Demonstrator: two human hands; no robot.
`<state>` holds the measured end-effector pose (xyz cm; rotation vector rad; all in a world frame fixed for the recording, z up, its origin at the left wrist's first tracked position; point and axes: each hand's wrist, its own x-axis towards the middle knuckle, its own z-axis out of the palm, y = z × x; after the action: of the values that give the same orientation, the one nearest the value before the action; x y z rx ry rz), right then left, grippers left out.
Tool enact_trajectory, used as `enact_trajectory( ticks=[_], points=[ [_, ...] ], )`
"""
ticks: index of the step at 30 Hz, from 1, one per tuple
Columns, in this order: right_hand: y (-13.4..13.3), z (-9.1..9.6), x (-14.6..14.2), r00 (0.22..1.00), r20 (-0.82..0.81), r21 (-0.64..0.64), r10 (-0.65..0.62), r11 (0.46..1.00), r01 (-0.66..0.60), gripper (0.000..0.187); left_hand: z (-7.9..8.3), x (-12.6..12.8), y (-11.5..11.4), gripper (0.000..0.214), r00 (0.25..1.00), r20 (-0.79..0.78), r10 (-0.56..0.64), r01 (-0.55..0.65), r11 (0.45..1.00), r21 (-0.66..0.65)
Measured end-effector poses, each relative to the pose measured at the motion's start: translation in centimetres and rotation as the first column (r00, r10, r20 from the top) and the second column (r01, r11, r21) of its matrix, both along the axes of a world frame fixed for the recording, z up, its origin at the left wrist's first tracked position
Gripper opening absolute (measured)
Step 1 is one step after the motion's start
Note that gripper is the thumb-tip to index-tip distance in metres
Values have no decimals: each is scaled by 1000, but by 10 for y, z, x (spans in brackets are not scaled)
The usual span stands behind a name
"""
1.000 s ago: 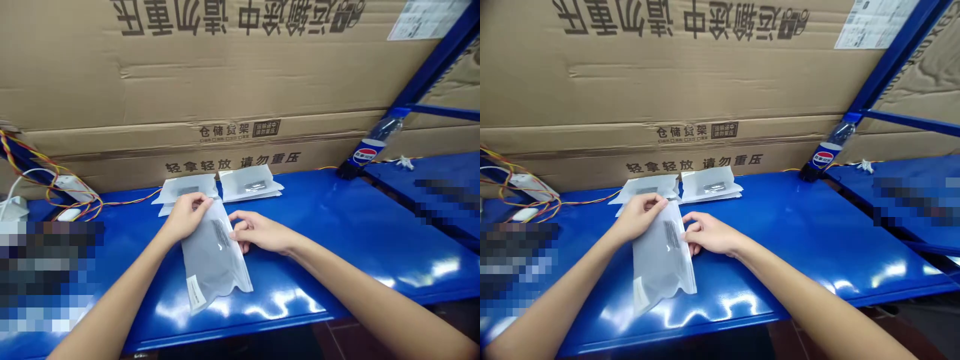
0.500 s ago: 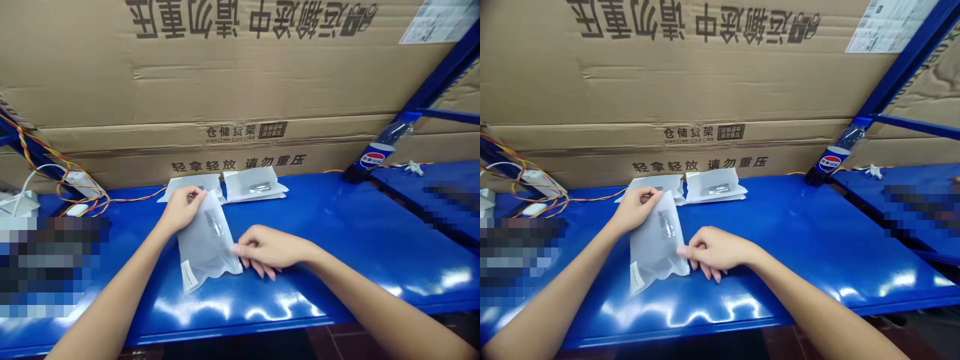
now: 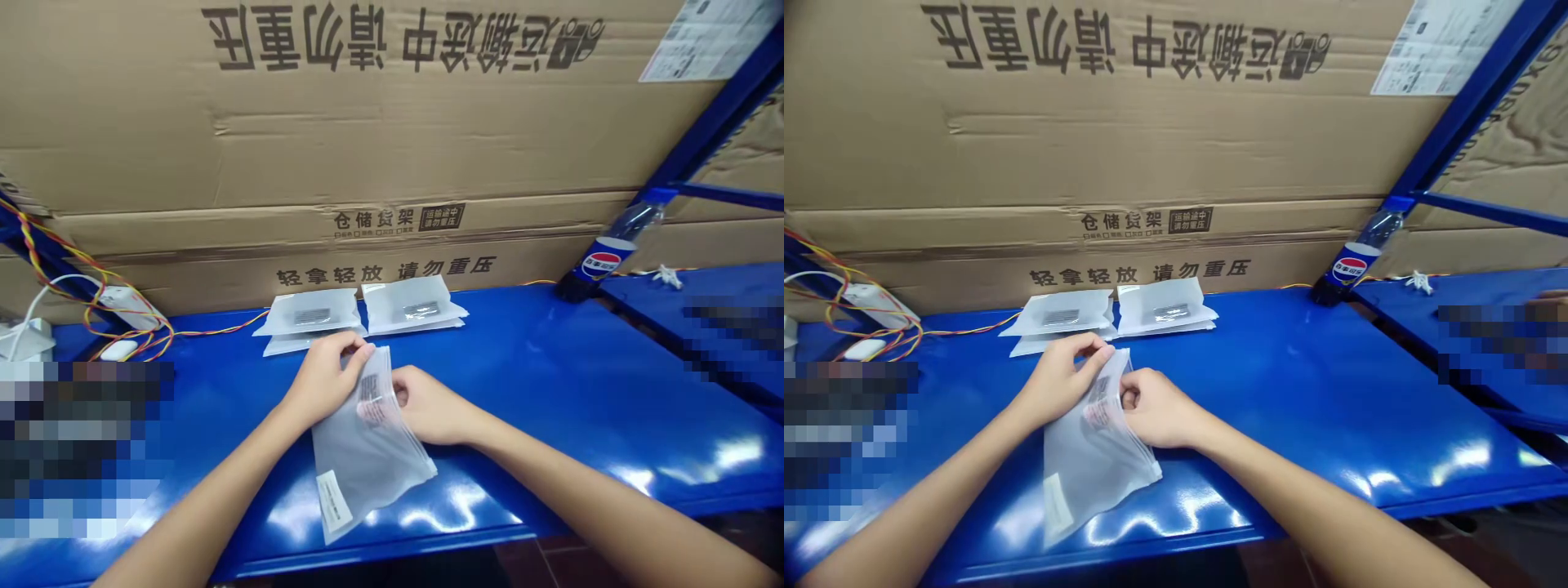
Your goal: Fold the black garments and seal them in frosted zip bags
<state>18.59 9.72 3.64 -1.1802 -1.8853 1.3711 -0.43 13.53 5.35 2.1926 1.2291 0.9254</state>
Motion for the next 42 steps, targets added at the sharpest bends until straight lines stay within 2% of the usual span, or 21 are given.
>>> enact_trajectory(
  ticks=[2,5,8,10,12,14,16,19,21,22,24,26,28,30,32,34,36,38,40,41,42],
  points=[
    [-1,-1,-3,999,-54,7,2,1000,-1,27,1,2,-3,31,1000,-18,-3,3,1000,22],
    [4,2,2,970,-232,-106,-69,993,46,26,2,-1,-1,32,994,-109,24,-19,999,47],
    [13,11,18,928,-273,-249,-252,951,185,43,7,-12,7,35,967,-249,61,-48,997,57],
    [20,18,32,897,-255,-268,-361,918,293,57,14,-24,15,35,945,-321,59,-42,997,59],
    [25,22,42,886,-248,-250,-392,909,332,57,21,-38,23,37,905,-422,59,-29,997,76],
    [28,20,46,922,-199,-212,-331,933,289,44,26,-50,29,38,842,-533,82,-27,994,110],
    [28,15,46,975,-59,-134,-216,969,207,30,27,-58,32,36,791,-599,121,-40,988,147],
    [26,11,46,956,240,144,-170,980,138,29,23,-58,30,28,760,-618,201,-34,962,270],
    [20,15,48,934,316,358,-168,932,46,44,20,-53,25,28,751,-608,256,-16,929,370],
    [16,18,49,938,326,418,-122,908,-27,58,18,-50,22,29,756,-595,271,-6,913,408],
    [2,22,49,930,366,447,31,871,-205,86,15,-44,18,31,779,-569,263,21,896,443],
    [-16,21,44,892,446,448,75,844,-295,89,12,-40,15,32,799,-560,220,65,894,444],
    [-34,17,36,853,518,501,-65,831,-241,65,9,-37,14,33,808,-565,168,103,904,416],
    [-48,13,27,809,534,559,-246,821,-120,46,6,-33,13,33,817,-562,131,123,911,393],
    [-56,10,24,787,490,581,-376,813,27,31,4,-29,11,32,829,-550,106,139,912,385],
    [-60,8,29,778,387,567,-495,793,223,26,2,-22,6,32,858,-510,65,149,918,368],
    [-61,1,40,702,290,542,-650,716,439,30,0,-14,-1,33,903,-430,-17,159,942,296],
    [-65,-11,54,554,232,586,-799,570,576,46,-2,-7,-9,34,927,-356,-117,198,960,199],
    [-72,-25,64,435,151,694,-888,408,593,61,-6,-2,-16,36,913,-359,-196,258,957,133],
    [-75,-31,66,429,112,737,-897,364,569,65,-7,0,-18,37,896,-385,-223,285,952,113],
    [-79,-36,67,459,94,761,-884,361,539,64,-9,0,-19,37,879,-412,-242,305,948,94]
  ],
)
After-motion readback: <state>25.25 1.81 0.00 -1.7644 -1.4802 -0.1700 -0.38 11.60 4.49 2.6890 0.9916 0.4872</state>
